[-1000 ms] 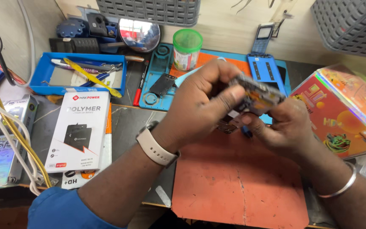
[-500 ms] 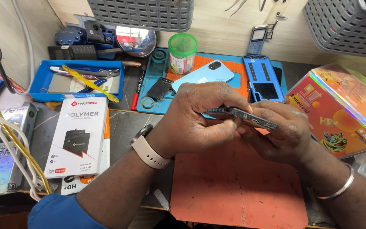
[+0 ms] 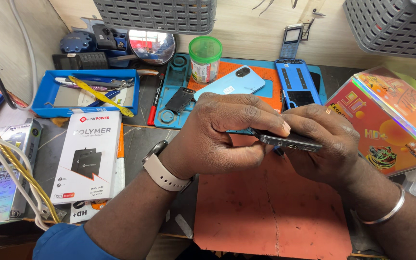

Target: The person uses a blue electric screwdriver to remove screws from a disassembled smartphone. They then use tweezers to handle small components and wires within the device's internal chassis.

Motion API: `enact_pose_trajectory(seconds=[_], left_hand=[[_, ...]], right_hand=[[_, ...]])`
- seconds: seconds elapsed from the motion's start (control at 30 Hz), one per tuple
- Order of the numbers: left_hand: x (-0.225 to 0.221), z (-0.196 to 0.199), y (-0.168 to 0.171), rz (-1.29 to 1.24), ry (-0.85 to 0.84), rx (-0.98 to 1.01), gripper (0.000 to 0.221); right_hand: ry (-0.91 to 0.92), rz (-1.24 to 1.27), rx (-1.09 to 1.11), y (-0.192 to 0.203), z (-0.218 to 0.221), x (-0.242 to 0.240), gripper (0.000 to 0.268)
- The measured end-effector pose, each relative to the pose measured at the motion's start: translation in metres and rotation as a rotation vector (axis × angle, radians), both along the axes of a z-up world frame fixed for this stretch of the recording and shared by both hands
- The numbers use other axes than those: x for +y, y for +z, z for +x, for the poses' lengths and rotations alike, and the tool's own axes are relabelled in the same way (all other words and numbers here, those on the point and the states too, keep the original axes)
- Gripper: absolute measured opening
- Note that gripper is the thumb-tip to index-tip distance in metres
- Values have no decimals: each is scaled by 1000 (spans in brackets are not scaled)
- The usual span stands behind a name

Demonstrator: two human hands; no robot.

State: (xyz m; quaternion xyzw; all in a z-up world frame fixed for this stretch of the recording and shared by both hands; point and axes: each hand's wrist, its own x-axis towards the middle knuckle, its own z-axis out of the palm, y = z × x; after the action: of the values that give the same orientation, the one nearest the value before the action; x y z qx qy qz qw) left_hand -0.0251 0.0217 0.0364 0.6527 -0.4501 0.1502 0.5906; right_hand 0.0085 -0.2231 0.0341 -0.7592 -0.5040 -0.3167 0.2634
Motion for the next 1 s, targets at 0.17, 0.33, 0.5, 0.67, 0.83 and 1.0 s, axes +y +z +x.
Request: enact_pose_trajectory(seconds=[0.17, 0.33, 0.5, 0.67, 0.83, 1.0], left_hand=[[1, 0, 1, 10, 12, -12, 29], [0, 0, 4, 15, 7, -8, 30], [-1, -1, 4, -2, 14, -16, 25], [-9, -2, 1, -27, 175, 47, 16], [0, 13, 1, -275, 183, 361, 17], [-5, 32, -16, -333, 62, 592, 21]], right_hand=[[-22, 8, -11, -1, 0, 0, 20], [-11, 24, -25, 1, 0, 0, 22], [-31, 28, -2, -2, 0, -1, 21], [0, 52, 119, -3, 2, -2, 20], [-218, 61, 261, -4, 11, -12, 22], [-410, -78, 448, -19, 34, -10, 30]])
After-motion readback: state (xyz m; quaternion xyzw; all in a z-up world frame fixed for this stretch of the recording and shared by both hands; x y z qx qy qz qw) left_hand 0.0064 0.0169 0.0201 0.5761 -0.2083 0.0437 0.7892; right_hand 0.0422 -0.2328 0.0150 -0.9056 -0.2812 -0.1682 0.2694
